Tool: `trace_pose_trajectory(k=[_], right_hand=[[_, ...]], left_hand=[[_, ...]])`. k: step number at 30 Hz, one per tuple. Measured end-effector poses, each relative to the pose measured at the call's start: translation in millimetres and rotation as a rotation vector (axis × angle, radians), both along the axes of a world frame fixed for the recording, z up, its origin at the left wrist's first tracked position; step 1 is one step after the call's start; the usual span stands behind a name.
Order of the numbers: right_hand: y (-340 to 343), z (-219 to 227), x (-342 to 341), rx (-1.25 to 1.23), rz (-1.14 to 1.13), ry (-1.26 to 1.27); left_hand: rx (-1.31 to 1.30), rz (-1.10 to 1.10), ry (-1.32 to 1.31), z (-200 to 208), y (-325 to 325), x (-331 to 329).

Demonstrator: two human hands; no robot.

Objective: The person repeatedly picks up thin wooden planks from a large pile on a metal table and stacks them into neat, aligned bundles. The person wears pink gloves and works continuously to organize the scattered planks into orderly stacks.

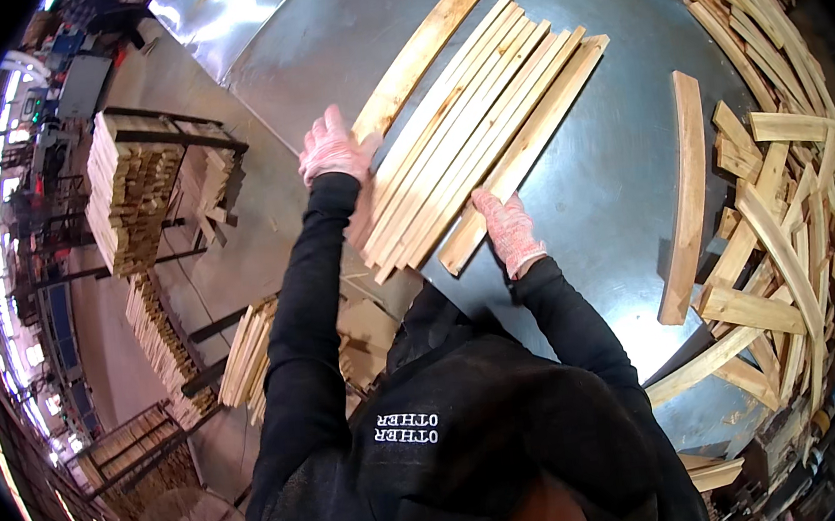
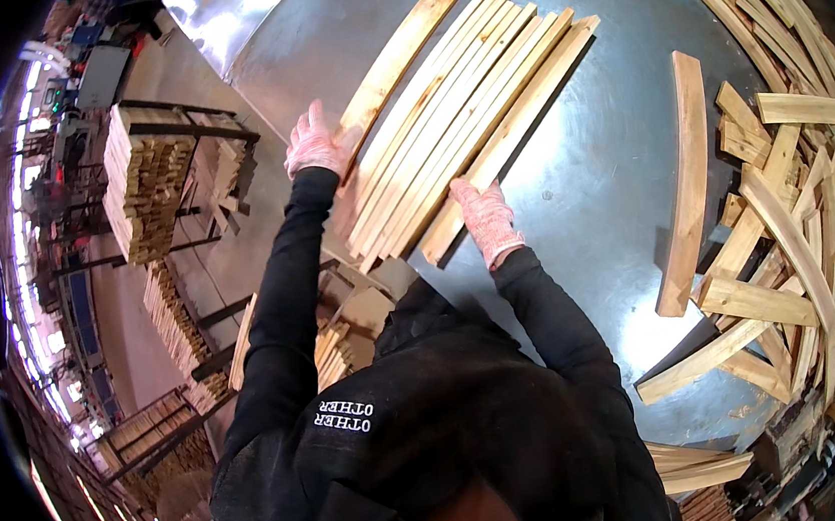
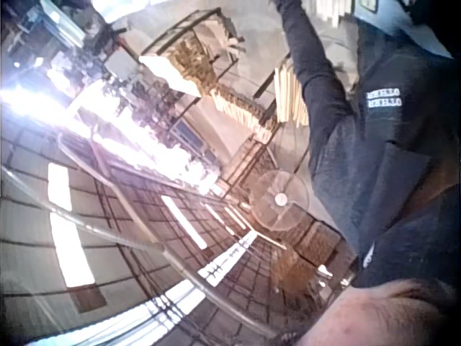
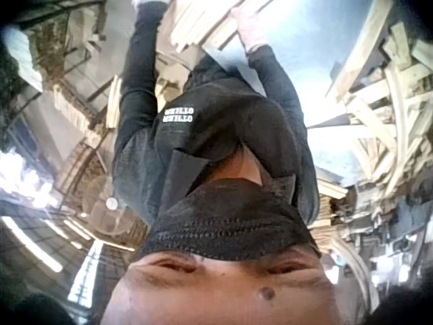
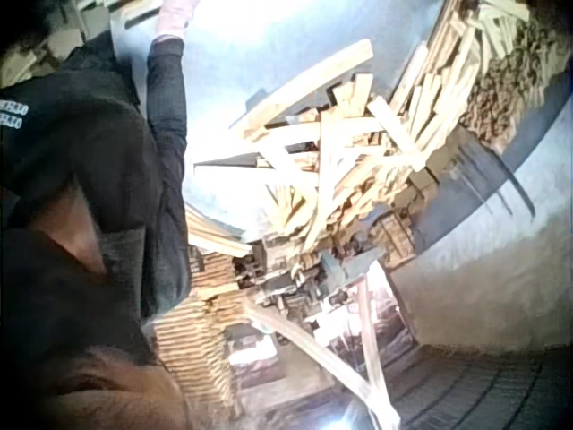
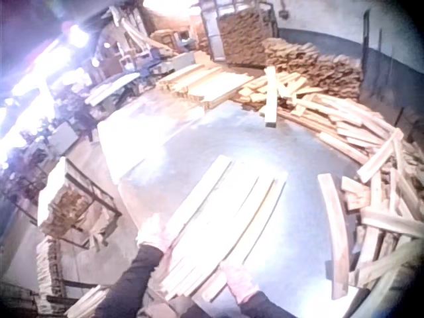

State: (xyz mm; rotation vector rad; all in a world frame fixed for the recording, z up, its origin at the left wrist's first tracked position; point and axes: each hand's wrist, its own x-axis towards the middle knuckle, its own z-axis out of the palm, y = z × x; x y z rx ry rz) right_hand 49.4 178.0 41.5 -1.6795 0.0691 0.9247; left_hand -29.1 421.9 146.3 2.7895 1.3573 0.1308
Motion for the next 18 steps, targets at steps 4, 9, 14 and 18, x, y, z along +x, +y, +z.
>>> trace_pose_trajectory(k=[4, 9, 14, 18], right_hand=[[-18, 10, 4, 0.028, -0.077, 0.144], [-41, 116, 85, -0.356, 0.043, -0.455], [30, 188, 223, -0.415, 0.350, -1.698], [162, 191, 267, -0.214, 0.881, -2.146]], left_hand=[[-0.326, -0.115, 0.421, -32, 43, -5], [-0.638, -0.268, 0.099, -50, 95, -16], [-1.295, -0.218, -0.245, -58, 197, -6], [-1.270, -0.268, -0.189, -71, 279, -5]])
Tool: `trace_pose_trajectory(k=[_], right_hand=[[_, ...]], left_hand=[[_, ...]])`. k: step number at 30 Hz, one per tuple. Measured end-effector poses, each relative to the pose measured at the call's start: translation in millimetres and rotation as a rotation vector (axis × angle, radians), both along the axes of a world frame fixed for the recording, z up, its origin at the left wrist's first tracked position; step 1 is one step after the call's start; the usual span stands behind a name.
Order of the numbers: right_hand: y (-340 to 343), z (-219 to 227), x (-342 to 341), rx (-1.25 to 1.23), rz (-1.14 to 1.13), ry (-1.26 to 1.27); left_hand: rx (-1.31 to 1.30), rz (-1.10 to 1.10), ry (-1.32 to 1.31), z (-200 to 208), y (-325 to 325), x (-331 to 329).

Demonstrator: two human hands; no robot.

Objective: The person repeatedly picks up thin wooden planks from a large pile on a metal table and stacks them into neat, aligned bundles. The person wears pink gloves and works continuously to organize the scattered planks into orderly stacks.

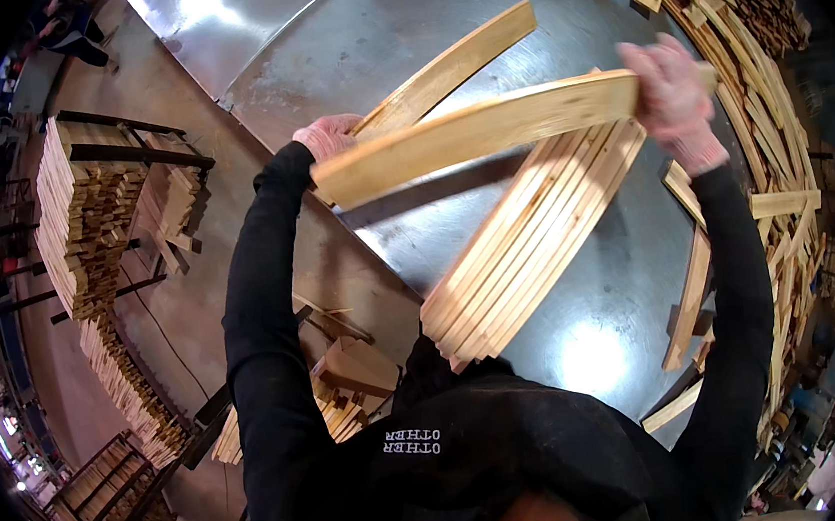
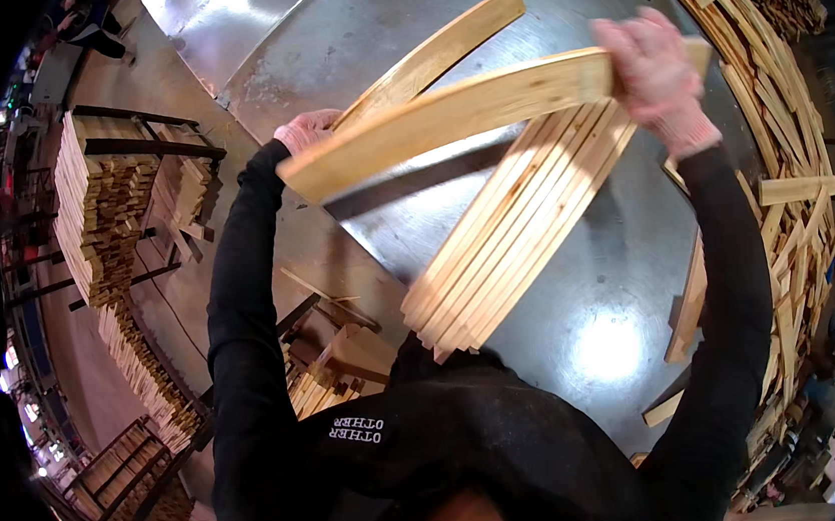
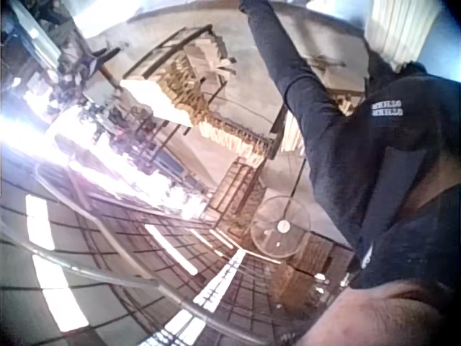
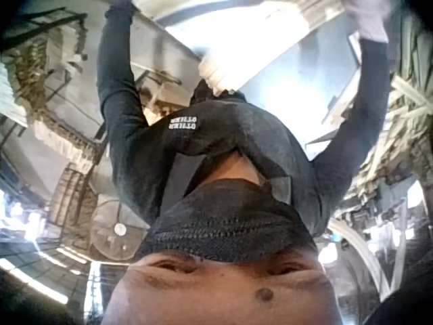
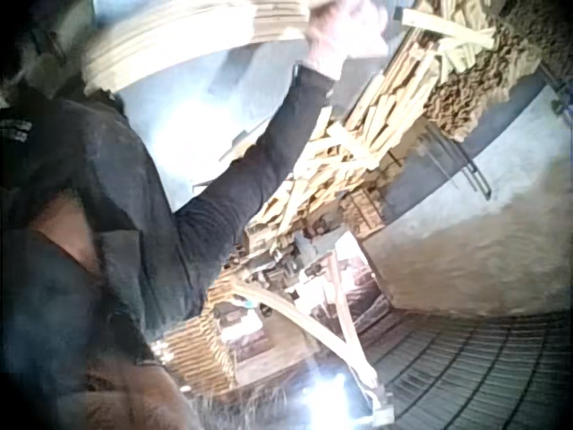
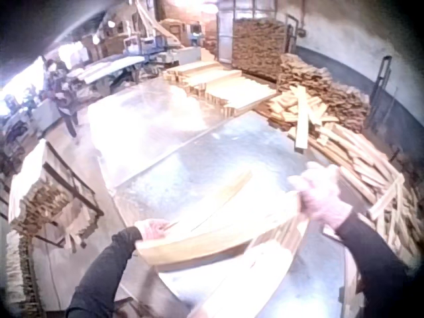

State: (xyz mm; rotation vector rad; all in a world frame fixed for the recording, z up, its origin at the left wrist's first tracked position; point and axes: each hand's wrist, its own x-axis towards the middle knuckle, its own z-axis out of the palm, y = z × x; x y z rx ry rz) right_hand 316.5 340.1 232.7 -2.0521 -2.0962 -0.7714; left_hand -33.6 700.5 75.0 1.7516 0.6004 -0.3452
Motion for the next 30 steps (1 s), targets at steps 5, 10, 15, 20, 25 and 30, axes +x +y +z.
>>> trace_pose_trajectory(k=[5, 10, 15, 20, 25, 30], right_hand=[[119, -75, -27, -0.164, 0.051, 0.037], [132, -140, -62, -0.058, -0.181, 0.132], [-60, -69, 15, 0.005, -0.617, 0.245], [-328, -101, 52, -0.714, -1.286, 0.353], [-306, -137, 42, -0.635, -1.396, 0.450], [-303, -59, -2, -1.001, -1.073, 0.519]], left_hand=[[0.572, -0.169, 0.095, 18, 8, -3], [0.743, -0.100, 0.199, 65, -78, 10], [0.877, 0.068, 0.261, 44, -93, -15], [0.895, -0.016, 0.281, 17, -81, -14], [1.095, -0.091, 0.518, 25, -103, -8], [1.371, 0.045, 0.416, 61, -148, 23]])
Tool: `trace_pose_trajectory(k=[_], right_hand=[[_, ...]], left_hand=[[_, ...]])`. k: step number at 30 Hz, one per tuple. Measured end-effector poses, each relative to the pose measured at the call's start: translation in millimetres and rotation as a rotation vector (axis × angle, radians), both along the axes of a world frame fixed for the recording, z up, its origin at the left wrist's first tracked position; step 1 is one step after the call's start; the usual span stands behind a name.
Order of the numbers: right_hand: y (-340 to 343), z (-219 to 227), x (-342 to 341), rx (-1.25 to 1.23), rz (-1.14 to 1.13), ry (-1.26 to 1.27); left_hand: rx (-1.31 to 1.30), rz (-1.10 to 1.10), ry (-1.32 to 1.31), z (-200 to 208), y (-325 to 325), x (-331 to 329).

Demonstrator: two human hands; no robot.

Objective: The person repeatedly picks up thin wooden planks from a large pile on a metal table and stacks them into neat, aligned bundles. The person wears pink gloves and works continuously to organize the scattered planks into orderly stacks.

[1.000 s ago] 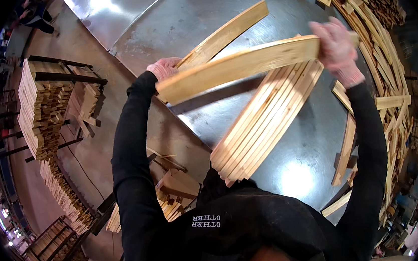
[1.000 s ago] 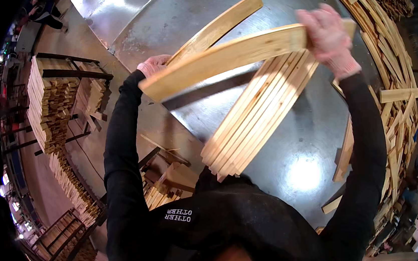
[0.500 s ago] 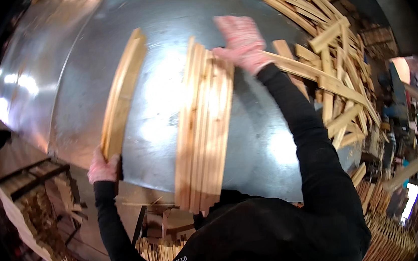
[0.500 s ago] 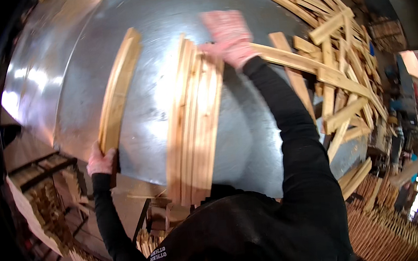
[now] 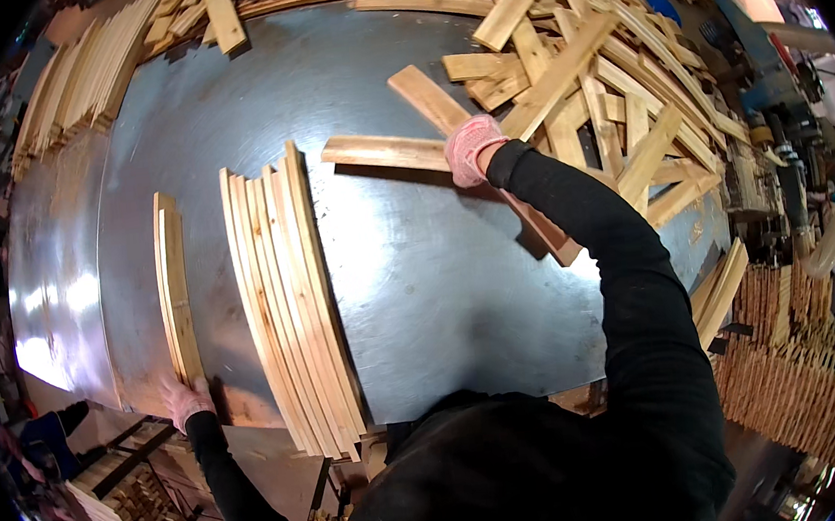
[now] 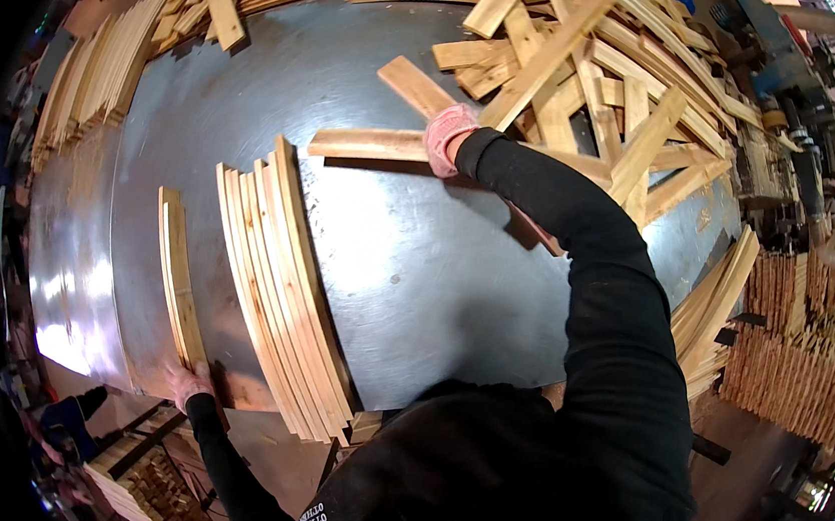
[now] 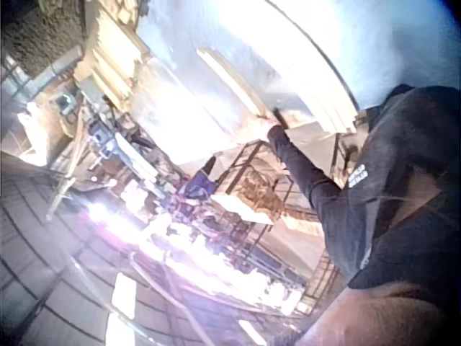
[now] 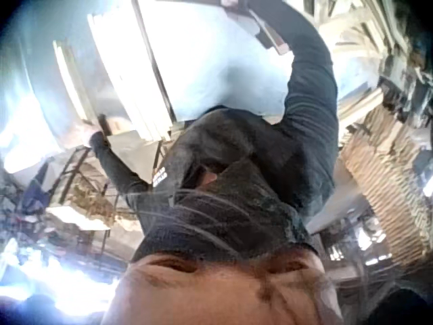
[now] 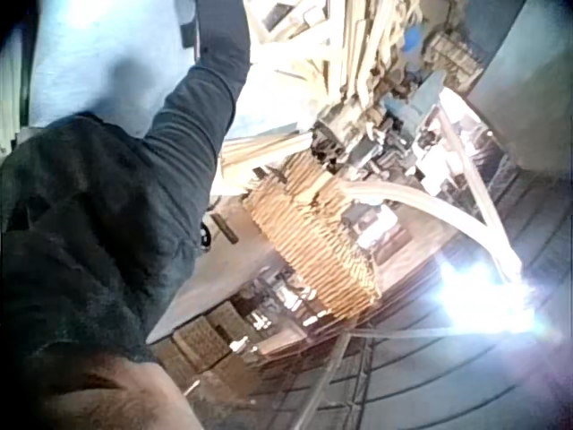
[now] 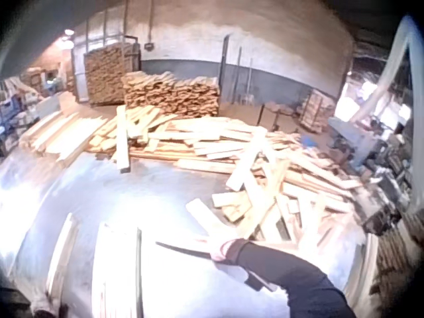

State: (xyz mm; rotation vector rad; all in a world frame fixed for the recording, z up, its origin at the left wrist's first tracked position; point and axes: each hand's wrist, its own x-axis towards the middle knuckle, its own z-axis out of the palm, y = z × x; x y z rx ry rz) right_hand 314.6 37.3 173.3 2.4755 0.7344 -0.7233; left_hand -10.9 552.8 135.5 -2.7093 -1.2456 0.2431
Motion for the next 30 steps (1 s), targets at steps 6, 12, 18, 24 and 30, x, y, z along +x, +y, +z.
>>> trace_pose_trajectory(k=[6, 12, 18, 24, 30], right_hand=[[-44, 45, -53, 0.393, -0.012, 0.223], [-68, 40, -92, 0.865, -0.385, -0.386], [-122, -73, -41, 0.429, -0.777, -0.735], [-121, -38, -85, 0.936, -0.801, -0.449], [-138, 9, -136, 0.805, -0.235, -0.392]], left_hand=[[-1.579, -0.212, -0.913, 33, -259, 95], [-2.581, 0.106, -0.581, 21, -449, 87], [-1.668, -0.145, -0.557, -73, -421, 91], [-0.372, -0.451, -0.216, -56, -300, 56], [0.060, -0.866, -0.479, -8, -287, 61]])
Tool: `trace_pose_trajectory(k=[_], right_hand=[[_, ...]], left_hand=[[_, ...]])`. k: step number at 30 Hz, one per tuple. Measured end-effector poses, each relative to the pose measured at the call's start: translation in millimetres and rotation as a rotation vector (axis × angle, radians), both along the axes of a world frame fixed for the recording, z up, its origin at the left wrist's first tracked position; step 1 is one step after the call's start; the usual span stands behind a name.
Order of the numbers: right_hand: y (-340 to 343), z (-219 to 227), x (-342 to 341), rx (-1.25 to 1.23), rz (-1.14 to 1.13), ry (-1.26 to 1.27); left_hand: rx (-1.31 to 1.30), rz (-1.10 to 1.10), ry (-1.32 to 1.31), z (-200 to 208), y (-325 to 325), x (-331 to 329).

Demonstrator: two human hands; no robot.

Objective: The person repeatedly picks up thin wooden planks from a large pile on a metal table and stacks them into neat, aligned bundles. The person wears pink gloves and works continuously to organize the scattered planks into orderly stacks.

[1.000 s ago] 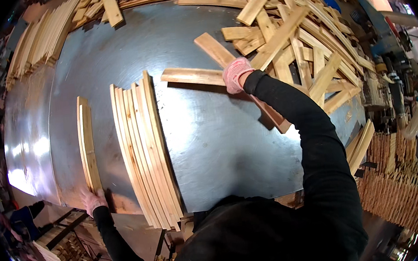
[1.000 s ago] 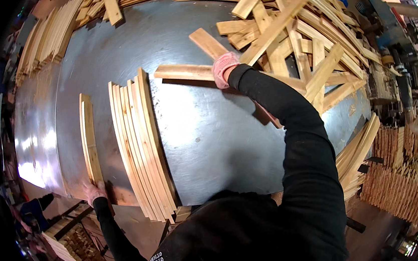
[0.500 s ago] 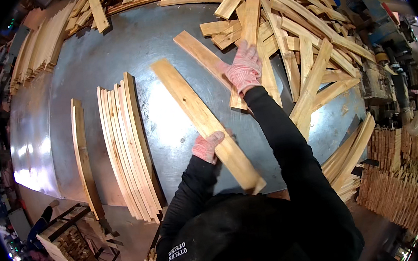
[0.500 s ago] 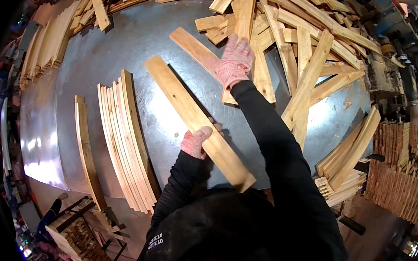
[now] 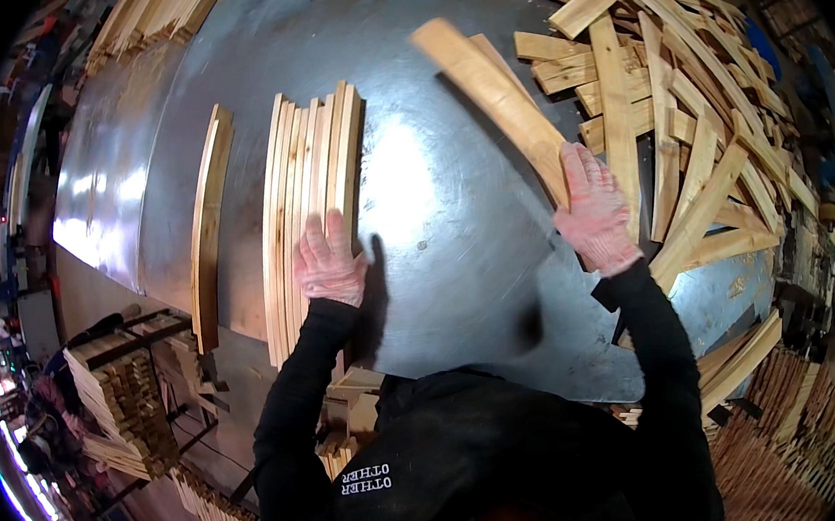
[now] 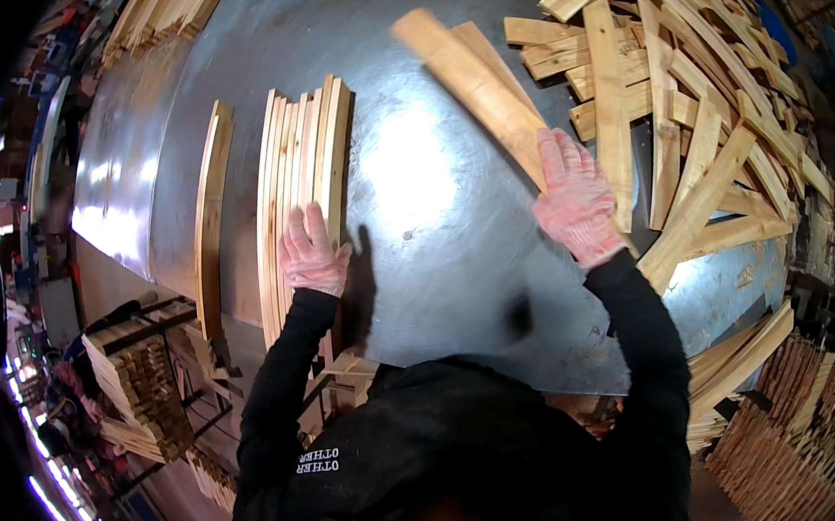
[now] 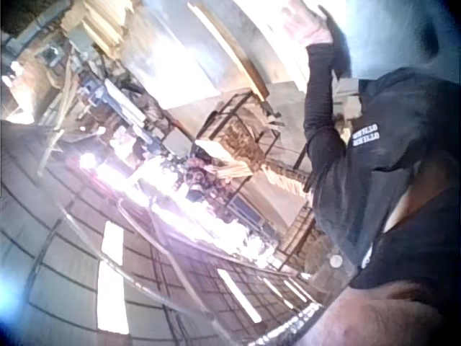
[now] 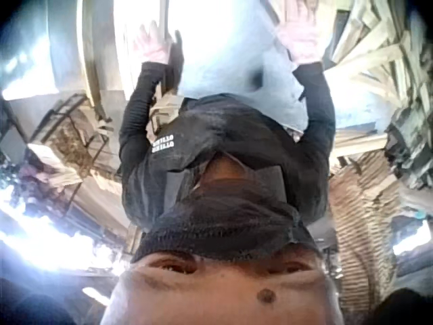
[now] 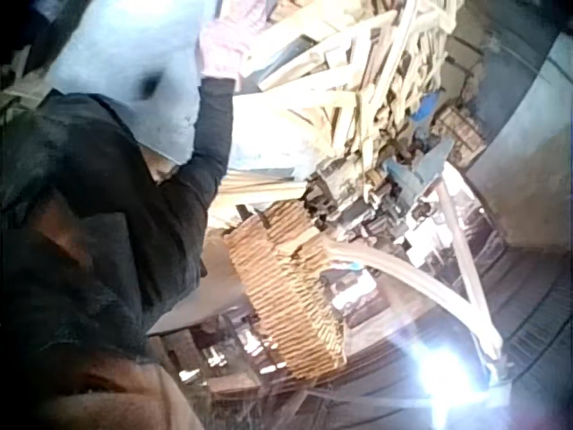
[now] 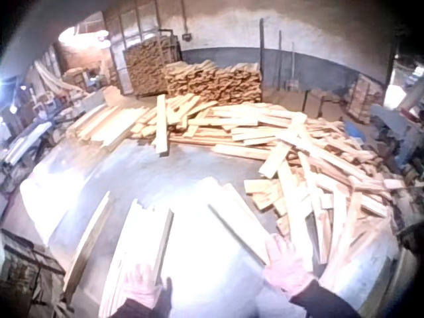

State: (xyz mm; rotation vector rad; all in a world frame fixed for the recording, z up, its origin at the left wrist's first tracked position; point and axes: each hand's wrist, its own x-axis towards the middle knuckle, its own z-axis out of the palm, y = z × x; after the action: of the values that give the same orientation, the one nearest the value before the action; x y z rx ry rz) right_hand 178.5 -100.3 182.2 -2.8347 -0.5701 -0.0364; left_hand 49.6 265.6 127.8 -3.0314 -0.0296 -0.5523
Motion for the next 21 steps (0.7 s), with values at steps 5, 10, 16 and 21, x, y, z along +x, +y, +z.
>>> trace_pose_trajectory(k=[5, 10, 16, 21], right_hand=[[43, 32, 13, 0.014, 0.807, -0.263], [76, -5, 52, 0.070, 0.031, -0.527], [35, -154, 72, -0.227, -0.431, 0.033], [101, -114, 43, -0.201, -0.318, 0.218]], left_hand=[[-0.128, -0.468, 0.022, 106, -16, 70], [-0.563, -0.039, 0.904, 122, 40, 45], [-0.168, 0.421, 0.403, 53, 223, -36], [-0.435, 0.685, 0.280, -14, 305, -78]])
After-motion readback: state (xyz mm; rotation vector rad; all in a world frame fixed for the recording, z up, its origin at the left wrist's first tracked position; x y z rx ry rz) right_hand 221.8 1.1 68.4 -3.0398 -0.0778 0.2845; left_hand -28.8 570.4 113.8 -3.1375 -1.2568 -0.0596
